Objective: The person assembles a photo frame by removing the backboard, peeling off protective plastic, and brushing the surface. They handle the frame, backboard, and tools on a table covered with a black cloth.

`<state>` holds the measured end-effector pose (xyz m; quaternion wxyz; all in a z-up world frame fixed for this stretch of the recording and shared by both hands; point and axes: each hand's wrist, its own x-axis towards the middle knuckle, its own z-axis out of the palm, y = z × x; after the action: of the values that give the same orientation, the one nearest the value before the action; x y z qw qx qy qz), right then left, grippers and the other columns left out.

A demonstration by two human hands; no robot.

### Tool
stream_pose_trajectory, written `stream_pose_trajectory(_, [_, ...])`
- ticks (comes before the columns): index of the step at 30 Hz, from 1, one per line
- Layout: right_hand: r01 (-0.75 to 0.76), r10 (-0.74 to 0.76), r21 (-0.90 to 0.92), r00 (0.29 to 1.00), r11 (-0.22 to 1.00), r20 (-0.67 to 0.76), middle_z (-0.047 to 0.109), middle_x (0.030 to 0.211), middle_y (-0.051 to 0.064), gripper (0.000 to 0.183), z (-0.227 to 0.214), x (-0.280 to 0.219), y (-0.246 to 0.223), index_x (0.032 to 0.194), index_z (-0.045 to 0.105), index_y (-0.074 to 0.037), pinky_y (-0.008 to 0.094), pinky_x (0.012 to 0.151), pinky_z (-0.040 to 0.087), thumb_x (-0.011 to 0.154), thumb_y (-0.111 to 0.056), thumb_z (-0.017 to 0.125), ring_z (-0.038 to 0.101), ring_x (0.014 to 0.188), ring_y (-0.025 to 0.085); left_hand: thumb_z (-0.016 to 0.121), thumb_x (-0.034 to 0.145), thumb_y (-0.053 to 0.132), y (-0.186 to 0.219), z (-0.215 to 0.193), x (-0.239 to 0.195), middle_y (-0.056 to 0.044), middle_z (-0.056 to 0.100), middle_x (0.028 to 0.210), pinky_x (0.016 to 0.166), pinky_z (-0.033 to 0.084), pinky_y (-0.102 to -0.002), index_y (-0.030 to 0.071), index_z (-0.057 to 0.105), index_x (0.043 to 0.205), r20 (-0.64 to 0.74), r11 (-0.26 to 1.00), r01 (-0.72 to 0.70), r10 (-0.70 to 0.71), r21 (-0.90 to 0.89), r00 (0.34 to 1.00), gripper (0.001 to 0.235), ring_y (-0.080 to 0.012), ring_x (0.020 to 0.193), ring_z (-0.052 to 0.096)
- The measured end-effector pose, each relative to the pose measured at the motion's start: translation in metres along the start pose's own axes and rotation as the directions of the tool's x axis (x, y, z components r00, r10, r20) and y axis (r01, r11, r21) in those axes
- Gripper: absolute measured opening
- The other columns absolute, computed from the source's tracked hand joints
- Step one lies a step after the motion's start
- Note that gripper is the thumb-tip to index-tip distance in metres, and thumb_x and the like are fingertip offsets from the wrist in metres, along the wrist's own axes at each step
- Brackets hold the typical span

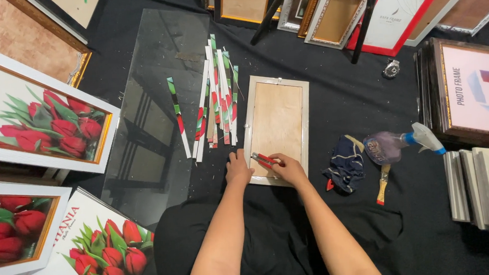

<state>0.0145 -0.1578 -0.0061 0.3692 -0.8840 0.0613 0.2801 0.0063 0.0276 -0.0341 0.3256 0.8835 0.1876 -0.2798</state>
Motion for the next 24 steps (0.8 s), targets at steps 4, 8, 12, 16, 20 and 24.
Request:
stream_pose_trajectory(4, [0.013, -0.013, -0.132, 1.0, 0.991, -0.001, 0.077, 0.103, 0.011, 0.044, -0.009, -0.004, -0.017, 0.128, 0.07, -0.042, 0.044, 0.1, 0.052, 0.085, -0.037, 0.062, 0.068, 0.113, 0.035, 0.071, 0.096, 0.023, 0.0, 0.001, 0.001, -0.014, 0.035, 0.145, 0.096, 0.057, -0.063, 0.015, 0.033, 0.149, -0.002, 1.0, -0.001, 0.001, -0.004, 1.0, 0.066, -0.0413, 0.135, 0.047])
stream_pose_trajectory(8, [0.037, -0.032, -0.172, 0.999, 0.984, 0.037, 0.077, 0.108, 0.015, 0.042, -0.014, 0.002, -0.019, 0.128, 0.071, -0.039, 0.045, 0.103, 0.051, 0.087, -0.037, 0.061, 0.067, 0.118, 0.037, 0.071, 0.096, 0.022, 0.0, 0.0, 0.001, -0.014, 0.034, 0.147, 0.097, 0.056, -0.064, 0.015, 0.032, 0.149, 0.008, 1.0, -0.003, 0.003, -0.009, 1.0, 0.066, -0.042, 0.135, 0.046])
stream_pose_trajectory(12, [0.019, -0.014, -0.103, 0.999, 0.994, 0.053, 0.077, 0.107, 0.016, 0.043, -0.01, 0.007, -0.01, 0.128, 0.071, -0.037, 0.044, 0.103, 0.051, 0.086, -0.036, 0.061, 0.067, 0.118, 0.036, 0.071, 0.095, 0.022, 0.0, -0.004, -0.001, -0.014, 0.034, 0.146, 0.098, 0.055, -0.064, 0.015, 0.033, 0.149, 0.009, 0.999, -0.004, 0.005, -0.032, 1.0, 0.066, -0.0426, 0.135, 0.046])
stream_pose_trajectory(16, [-0.001, 0.003, -0.032, 0.999, 0.999, 0.053, 0.079, 0.092, 0.008, 0.044, -0.002, 0.017, 0.006, 0.125, 0.072, -0.039, 0.039, 0.093, 0.055, 0.082, -0.038, 0.063, 0.073, 0.094, 0.025, 0.07, 0.096, 0.022, -0.001, -0.002, 0.002, -0.016, 0.033, 0.148, 0.097, 0.056, -0.064, 0.014, 0.031, 0.15, 0.021, 0.999, -0.001, 0.001, -0.032, 1.0, 0.067, -0.0432, 0.136, 0.045])
stream_pose_trajectory(20, [0.006, -0.003, -0.066, 0.999, 0.998, 0.042, 0.078, 0.088, 0.007, 0.041, -0.005, 0.022, 0.006, 0.121, 0.074, -0.039, 0.039, 0.088, 0.056, 0.082, -0.038, 0.063, 0.073, 0.088, 0.026, 0.07, 0.096, 0.021, -0.002, 0.002, 0.006, -0.015, 0.032, 0.148, 0.097, 0.056, -0.064, 0.014, 0.031, 0.15, 0.024, 1.0, -0.006, 0.006, -0.029, 1.0, 0.067, -0.0426, 0.137, 0.044])
stream_pose_trajectory(24, [-0.009, 0.006, 0.052, 0.999, 0.999, 0.048, 0.076, 0.075, 0.004, 0.041, 0.005, 0.036, 0.017, 0.117, 0.076, -0.034, 0.034, 0.074, 0.055, 0.078, -0.035, 0.064, 0.07, 0.065, 0.018, 0.07, 0.096, 0.02, -0.001, -0.001, 0.003, -0.016, 0.033, 0.147, 0.097, 0.056, -0.064, 0.013, 0.032, 0.149, 0.016, 0.999, -0.016, 0.016, -0.028, 1.0, 0.066, -0.043, 0.137, 0.044])
